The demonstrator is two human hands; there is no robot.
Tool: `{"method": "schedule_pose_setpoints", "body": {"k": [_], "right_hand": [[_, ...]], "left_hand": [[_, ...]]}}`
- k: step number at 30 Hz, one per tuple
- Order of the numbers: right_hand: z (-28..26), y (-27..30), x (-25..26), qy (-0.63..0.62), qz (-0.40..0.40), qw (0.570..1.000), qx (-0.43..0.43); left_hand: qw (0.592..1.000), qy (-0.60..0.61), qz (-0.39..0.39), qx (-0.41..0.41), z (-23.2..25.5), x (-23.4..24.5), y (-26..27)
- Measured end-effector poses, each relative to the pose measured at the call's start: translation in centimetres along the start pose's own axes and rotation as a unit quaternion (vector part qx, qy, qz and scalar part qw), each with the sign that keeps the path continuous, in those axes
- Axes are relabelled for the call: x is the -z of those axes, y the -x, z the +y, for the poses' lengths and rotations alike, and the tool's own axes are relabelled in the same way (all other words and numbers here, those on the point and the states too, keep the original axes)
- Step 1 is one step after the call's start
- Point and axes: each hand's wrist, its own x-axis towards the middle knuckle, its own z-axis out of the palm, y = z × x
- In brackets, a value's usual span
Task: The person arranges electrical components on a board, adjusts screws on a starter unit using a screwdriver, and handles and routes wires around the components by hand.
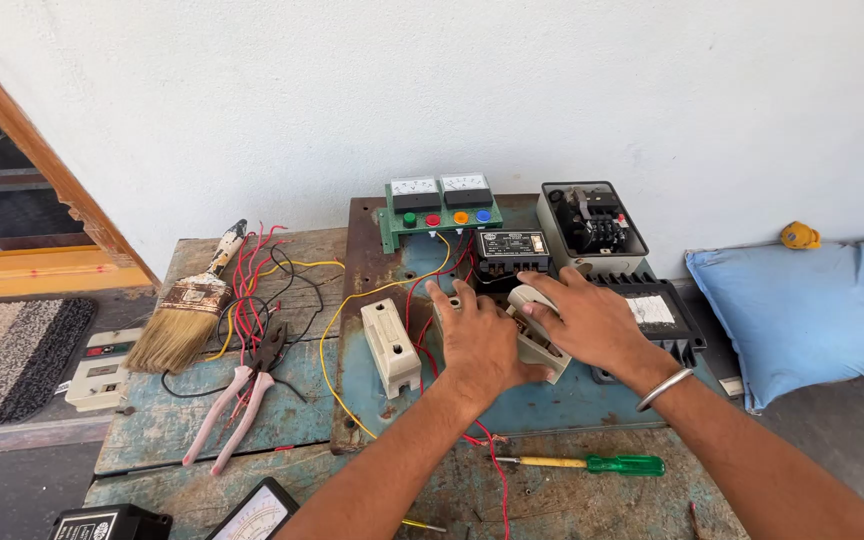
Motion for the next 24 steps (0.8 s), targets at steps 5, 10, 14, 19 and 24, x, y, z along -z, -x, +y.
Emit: {"method": "schedule_pose_setpoints", "body": {"k": [5, 10, 14, 19, 24], "right_hand": [[0.9, -0.5, 0.0, 0.01, -0.019, 0.996, 0.092], [0.1, -0.1, -0.6, 0.051, 0.005, 0.992, 0.113], [-0.8, 0.3, -1.1, 0.062, 0.024, 0.993, 0.1], [-1.8, 0.6, -2.3, 0.018, 0.07, 0.995, 0.062], [-3.3, 1.1, -1.8, 0.016, 0.048, 0.999, -0.009]], "left_hand": [[0.999, 0.001, 0.039, 0.005, -0.2, -2.4, -1.1], [0.996, 0.016, 0.084, 0.024, -0.2, -4.0, -1.8], [0.993, 0.015, 0.117, 0.022, -0.1, -5.2, -2.1], [0.986, 0.072, 0.152, -0.015, -0.7, -5.9, -2.8], [0.967, 0.129, 0.213, -0.052, -4.0, -5.3, -1.2]]}}
